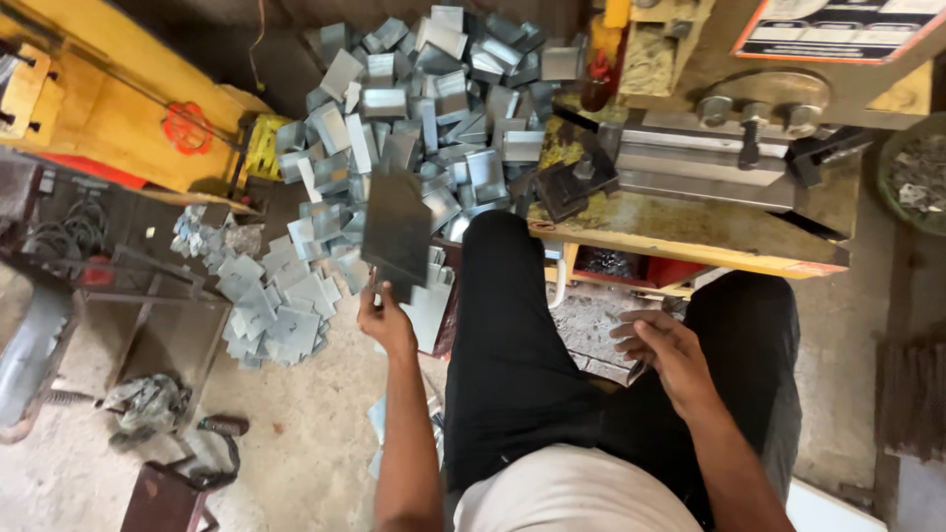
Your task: The person sits on the floor in a workshop and repeatedly places flat metal sheets into a hydraulic press machine. They operate the press to shape the metal, then remove the finished pieces and place them into a pile on the floor.
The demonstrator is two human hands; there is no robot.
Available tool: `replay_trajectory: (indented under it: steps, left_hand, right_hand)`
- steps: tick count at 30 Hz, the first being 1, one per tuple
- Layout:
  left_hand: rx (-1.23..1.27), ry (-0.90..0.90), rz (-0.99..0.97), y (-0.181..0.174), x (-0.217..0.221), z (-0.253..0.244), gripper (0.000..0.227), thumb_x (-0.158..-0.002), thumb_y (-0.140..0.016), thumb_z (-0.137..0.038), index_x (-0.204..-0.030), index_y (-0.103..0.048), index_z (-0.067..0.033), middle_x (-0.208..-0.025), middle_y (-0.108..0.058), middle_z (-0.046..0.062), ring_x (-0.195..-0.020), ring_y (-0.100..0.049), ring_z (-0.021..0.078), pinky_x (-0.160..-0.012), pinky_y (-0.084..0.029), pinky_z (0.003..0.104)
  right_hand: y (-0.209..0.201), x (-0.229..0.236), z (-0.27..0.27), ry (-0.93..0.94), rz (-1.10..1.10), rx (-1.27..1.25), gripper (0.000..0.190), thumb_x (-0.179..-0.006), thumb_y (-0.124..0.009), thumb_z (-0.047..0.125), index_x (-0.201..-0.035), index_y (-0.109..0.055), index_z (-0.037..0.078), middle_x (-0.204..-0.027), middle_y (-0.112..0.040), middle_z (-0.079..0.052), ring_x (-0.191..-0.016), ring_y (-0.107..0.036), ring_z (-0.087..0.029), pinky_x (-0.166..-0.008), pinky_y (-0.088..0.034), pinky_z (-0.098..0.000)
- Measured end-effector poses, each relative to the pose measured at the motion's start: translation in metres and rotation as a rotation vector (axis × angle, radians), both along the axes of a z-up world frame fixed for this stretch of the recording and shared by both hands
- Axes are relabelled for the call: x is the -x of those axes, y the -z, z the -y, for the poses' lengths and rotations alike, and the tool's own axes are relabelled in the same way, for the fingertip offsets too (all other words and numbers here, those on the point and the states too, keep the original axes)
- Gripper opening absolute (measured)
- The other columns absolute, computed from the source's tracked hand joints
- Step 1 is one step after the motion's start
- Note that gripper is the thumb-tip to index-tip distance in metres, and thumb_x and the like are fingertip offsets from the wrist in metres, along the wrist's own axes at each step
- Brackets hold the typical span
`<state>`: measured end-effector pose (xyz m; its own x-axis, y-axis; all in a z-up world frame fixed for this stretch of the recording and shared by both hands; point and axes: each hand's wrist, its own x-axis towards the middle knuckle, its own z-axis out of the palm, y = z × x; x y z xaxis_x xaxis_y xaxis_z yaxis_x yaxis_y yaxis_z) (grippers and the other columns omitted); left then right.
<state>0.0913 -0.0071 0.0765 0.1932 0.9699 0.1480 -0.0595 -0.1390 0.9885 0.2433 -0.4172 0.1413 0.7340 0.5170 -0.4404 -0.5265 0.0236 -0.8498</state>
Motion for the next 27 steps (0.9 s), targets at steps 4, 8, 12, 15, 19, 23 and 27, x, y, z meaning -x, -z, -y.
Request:
replay_trajectory:
  steps: [4,8,12,15,19,23,27]
  left_hand:
    - [-0.848,0.19,-0.12,-0.121,-0.012,0.066,0.034,-0.092,-0.046,0.016,-0.119,-0.065,0.0059,-0.122,-0.071,0.021,-0.117,-0.071,0.0361,-0.103,-0.057,0.044]
    - [-1.254,0.432,-0.239,-0.178,-0.035,0.12,0.038,-0.082,-0.054,0.009,-0.116,-0.07,0.0012,-0.115,-0.071,0.017,-0.115,-0.068,0.0377,-0.105,-0.054,0.052]
    - [-1.39,0.642,-0.274,-0.169,-0.063,0.171,0.035,-0.089,-0.06,-0.001,-0.121,-0.073,-0.0045,-0.126,-0.07,0.011,-0.123,-0.065,0.0345,-0.106,-0.052,0.05]
    - [-1.421,0.754,-0.301,-0.154,-0.078,0.193,0.035,-0.091,-0.064,-0.007,-0.124,-0.074,-0.0078,-0.134,-0.068,0.008,-0.127,-0.062,0.0325,-0.108,-0.052,0.049]
    - [-1.42,0.797,-0.296,-0.146,-0.081,0.2,0.035,-0.093,-0.067,-0.009,-0.128,-0.073,-0.0094,-0.139,-0.066,0.007,-0.13,-0.061,0.0309,-0.112,-0.05,0.048]
    - [-1.355,0.941,-0.353,-0.164,-0.076,0.195,0.037,-0.087,-0.069,-0.013,-0.124,-0.072,-0.011,-0.139,-0.064,0.005,-0.133,-0.057,0.0288,-0.114,-0.043,0.053]
    - [-1.085,0.821,-0.129,-0.182,-0.073,0.189,0.033,-0.094,-0.069,-0.023,-0.122,-0.063,-0.0071,-0.128,-0.059,0.012,-0.126,-0.055,0.0293,-0.108,-0.042,0.051]
  right_hand:
    - [-0.003,0.0,-0.012,-0.059,0.073,-0.02,0.037,-0.101,-0.059,0.025,-0.124,-0.068,-0.004,-0.105,-0.076,-0.016,-0.09,-0.072,-0.023,-0.08,-0.057,-0.0351]
    - [-0.036,0.002,-0.022,-0.115,-0.012,-0.348,0.054,-0.101,-0.054,0.038,-0.139,-0.054,0.0,-0.117,-0.074,-0.019,-0.096,-0.072,-0.024,-0.085,-0.057,-0.037]
    - [-0.066,0.001,-0.024,-0.124,-0.105,-0.658,0.073,-0.091,-0.05,0.053,-0.148,-0.034,0.011,-0.128,-0.069,-0.019,-0.105,-0.073,-0.027,-0.09,-0.056,-0.038]
    - [-0.062,-0.008,-0.021,0.043,-0.063,-0.421,0.062,-0.103,-0.052,0.042,-0.15,-0.041,0.004,-0.118,-0.069,-0.021,-0.098,-0.07,-0.028,-0.084,-0.055,-0.0396]
    - [-0.046,-0.023,-0.024,0.15,-0.003,-0.347,0.046,-0.105,-0.054,0.032,-0.138,-0.051,0.0,-0.106,-0.069,-0.016,-0.089,-0.071,-0.026,-0.075,-0.058,-0.0377]
    - [-0.039,-0.03,-0.032,0.192,0.077,-0.203,0.032,-0.103,-0.057,0.018,-0.127,-0.054,-0.003,-0.098,-0.068,-0.011,-0.078,-0.07,-0.021,-0.065,-0.057,-0.0345]
    - [-0.034,-0.027,-0.014,0.243,0.134,-0.128,0.031,-0.1,-0.056,0.015,-0.126,-0.056,-0.002,-0.089,-0.068,-0.01,-0.069,-0.064,-0.015,-0.059,-0.052,-0.0299]
